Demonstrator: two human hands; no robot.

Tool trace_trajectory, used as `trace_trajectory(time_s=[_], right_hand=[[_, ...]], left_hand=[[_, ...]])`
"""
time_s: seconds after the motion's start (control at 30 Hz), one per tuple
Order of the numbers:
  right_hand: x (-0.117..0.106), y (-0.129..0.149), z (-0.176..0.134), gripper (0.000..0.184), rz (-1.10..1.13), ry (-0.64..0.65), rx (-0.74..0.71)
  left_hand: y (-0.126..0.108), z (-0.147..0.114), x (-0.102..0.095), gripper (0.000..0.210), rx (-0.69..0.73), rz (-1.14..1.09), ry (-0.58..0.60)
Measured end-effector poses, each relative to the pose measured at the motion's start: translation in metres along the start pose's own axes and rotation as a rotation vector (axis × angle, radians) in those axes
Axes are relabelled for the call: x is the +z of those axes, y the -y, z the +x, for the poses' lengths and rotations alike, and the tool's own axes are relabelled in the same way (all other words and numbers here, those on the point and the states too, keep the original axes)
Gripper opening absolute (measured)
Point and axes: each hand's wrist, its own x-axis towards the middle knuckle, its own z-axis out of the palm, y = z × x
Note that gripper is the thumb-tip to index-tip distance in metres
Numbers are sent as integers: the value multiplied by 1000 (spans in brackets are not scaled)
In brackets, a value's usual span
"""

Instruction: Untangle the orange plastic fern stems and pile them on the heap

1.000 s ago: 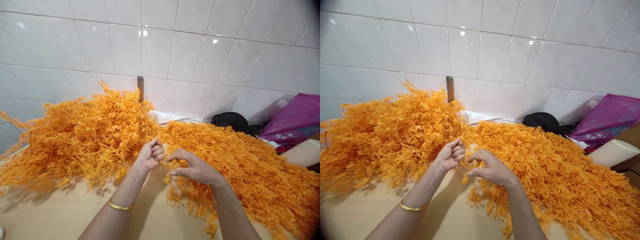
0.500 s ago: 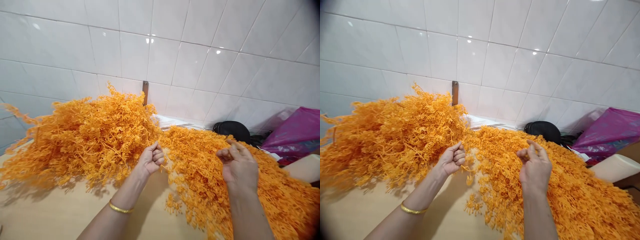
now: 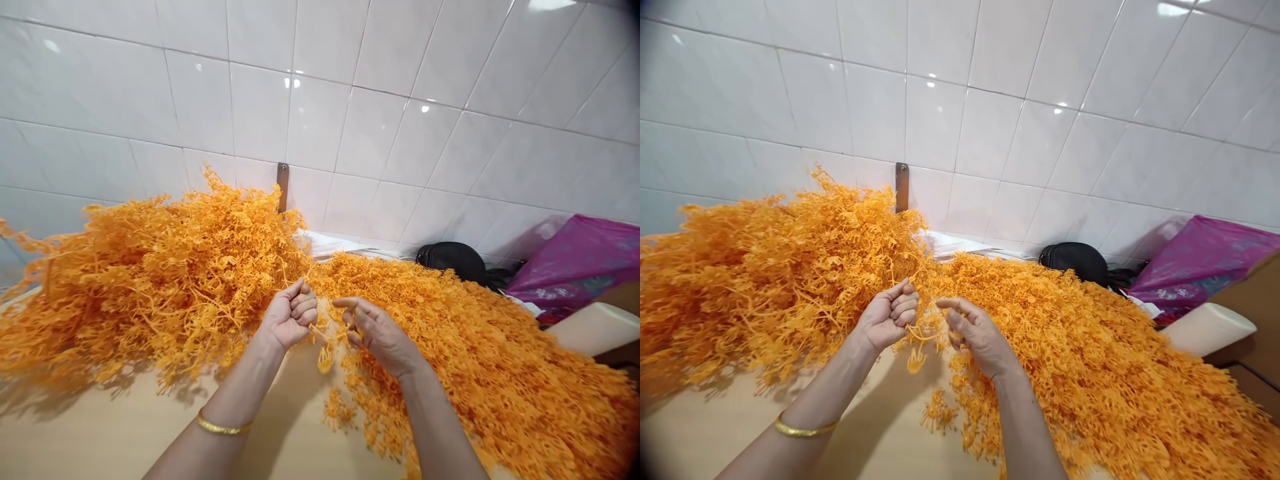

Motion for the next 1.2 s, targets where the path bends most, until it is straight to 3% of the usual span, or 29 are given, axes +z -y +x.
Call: trace_trajectory(time_s=[0.07, 0.2, 0.27, 0.37, 0.6, 0.8, 0.93, 1.0, 1.07, 1.2], right_hand=[[-1, -1, 0, 27, -32, -97, -28], [-11, 3, 1, 27, -80, -588, -215], [-15, 5, 2, 28, -81, -666, -260], [-14, 4, 4, 29, -39, -612, -226], [-2, -3, 8, 32, -3, -328, -20], [-1, 2, 3, 36, -11, -197, 89], [4, 0, 2, 33, -66, -57, 107], [3, -2, 3, 28, -83, -50, 72], [-3, -4, 5, 26, -85, -186, -15], [-35, 2, 2, 27, 107, -754, -275]], left_hand=[[1, 2, -3, 30, 19, 22, -24], [11, 10, -10, 31, -13, 85, -72], [16, 13, -11, 32, -41, 92, -68], [18, 15, -12, 33, -11, 73, -80], [2, 4, -1, 32, 82, 62, -83], [-6, 1, 1, 32, 120, 76, -71], [-6, 3, -3, 31, 134, 70, -84], [-7, 4, -4, 31, 145, 71, -95], [-9, 3, -4, 31, 141, 81, -107], [-13, 0, -1, 31, 142, 97, -113]])
